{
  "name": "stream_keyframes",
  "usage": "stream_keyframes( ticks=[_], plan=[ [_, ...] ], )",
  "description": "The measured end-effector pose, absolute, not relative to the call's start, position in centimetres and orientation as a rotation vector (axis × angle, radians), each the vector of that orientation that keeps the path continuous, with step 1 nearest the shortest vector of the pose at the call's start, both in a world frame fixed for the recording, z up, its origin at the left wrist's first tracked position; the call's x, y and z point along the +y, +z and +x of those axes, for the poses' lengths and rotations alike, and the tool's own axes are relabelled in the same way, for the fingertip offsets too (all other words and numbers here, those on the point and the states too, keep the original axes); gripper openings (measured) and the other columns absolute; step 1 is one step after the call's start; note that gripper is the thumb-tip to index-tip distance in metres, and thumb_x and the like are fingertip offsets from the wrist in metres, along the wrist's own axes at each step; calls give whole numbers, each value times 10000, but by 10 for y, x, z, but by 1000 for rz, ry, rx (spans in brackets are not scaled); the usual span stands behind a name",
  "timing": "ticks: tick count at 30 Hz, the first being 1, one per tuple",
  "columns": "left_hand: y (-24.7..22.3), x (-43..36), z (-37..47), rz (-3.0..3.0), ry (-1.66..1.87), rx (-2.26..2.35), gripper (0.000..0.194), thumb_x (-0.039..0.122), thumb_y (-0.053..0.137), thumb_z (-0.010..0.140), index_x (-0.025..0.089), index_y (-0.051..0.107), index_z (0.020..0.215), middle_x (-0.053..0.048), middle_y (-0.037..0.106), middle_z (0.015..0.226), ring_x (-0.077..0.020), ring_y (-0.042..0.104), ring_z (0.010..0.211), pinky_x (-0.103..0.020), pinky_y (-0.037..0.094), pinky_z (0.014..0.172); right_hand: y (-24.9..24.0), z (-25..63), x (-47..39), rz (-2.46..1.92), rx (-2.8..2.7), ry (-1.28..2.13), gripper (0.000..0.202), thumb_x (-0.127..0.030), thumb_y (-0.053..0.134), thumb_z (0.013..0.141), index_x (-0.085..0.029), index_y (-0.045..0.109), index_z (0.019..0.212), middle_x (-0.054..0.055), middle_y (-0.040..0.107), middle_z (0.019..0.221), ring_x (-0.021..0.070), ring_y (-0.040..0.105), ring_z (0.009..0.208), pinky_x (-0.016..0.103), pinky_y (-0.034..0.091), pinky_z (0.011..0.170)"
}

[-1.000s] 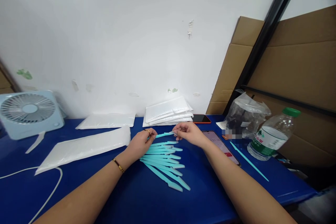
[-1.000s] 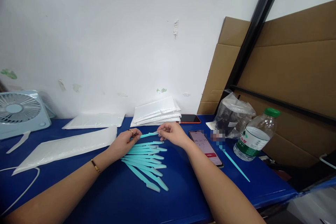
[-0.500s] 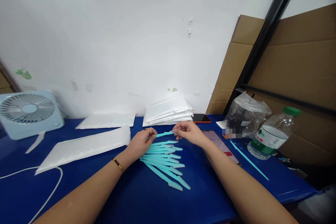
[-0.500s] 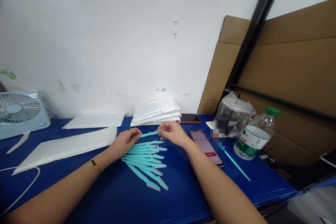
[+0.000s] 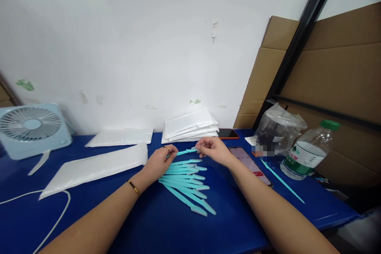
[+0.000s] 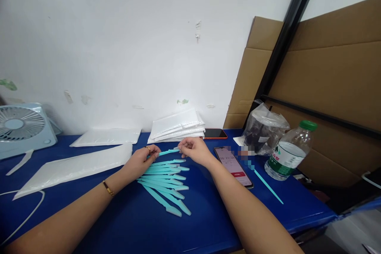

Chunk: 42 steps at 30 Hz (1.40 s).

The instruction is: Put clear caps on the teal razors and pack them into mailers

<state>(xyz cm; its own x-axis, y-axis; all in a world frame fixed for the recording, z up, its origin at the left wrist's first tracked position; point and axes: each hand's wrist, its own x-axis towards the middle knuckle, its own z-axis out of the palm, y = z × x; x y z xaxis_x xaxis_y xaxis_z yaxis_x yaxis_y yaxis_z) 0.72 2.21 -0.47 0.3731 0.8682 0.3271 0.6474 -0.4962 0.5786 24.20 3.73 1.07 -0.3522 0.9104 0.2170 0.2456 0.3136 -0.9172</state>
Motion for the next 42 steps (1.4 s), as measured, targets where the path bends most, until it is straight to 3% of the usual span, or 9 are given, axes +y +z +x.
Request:
stream_keyframes(
  ticks=[42],
  plan=[
    [-8, 25, 6, 2283, 887, 1328, 225, 331, 380, 847, 194, 557, 870, -13, 608, 754, -164, 551, 712, -268, 399, 663, 8, 242, 38, -1033, -1788, 1097, 252, -368, 632, 705, -130, 606, 782, 26, 617, 640, 116, 595, 530, 230, 479, 526]
  ],
)
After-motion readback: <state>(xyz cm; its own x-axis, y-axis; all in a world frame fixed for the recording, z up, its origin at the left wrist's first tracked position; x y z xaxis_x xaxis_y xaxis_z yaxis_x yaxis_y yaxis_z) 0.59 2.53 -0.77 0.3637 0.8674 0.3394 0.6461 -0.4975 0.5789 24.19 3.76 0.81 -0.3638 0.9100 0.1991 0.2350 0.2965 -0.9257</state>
